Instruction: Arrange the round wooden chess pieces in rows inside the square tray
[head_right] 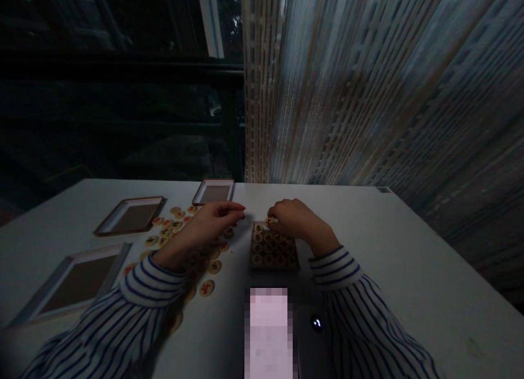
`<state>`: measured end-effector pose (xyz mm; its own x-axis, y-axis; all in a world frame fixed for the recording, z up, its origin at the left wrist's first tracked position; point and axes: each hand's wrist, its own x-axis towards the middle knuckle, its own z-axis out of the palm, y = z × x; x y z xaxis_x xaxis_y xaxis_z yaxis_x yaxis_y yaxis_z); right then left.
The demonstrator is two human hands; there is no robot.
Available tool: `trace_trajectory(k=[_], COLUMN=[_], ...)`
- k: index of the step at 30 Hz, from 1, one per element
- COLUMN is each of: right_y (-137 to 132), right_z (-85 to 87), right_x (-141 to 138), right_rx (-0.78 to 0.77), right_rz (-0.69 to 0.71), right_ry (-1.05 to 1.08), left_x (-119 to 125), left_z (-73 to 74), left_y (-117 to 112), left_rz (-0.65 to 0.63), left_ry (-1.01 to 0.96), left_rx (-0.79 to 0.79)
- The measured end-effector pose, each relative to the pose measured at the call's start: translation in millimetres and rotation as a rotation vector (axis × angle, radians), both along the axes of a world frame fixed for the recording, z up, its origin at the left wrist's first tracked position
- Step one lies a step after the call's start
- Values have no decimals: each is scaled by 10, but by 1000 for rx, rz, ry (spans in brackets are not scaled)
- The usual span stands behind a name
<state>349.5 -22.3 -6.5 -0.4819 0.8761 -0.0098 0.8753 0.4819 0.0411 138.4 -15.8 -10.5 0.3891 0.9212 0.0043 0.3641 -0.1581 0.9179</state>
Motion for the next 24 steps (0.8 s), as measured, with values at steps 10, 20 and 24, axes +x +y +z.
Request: trace_trajectory(k=[10, 20, 24], right_y=[2, -38, -38], right_z=[-85, -88, -107], right_x=[-57, -119, -124], right_rx=[-78, -72, -67], right_rz=[-101, -109, -114], right_ry=[-104, -164, -175], left_x=[-16, -14, -18], left_z=[-24, 27, 33], left_y=[22, -8, -14], left_rz=[-24, -56, -59], left_ry=[26, 53, 64], left_rx=[42, 52, 73])
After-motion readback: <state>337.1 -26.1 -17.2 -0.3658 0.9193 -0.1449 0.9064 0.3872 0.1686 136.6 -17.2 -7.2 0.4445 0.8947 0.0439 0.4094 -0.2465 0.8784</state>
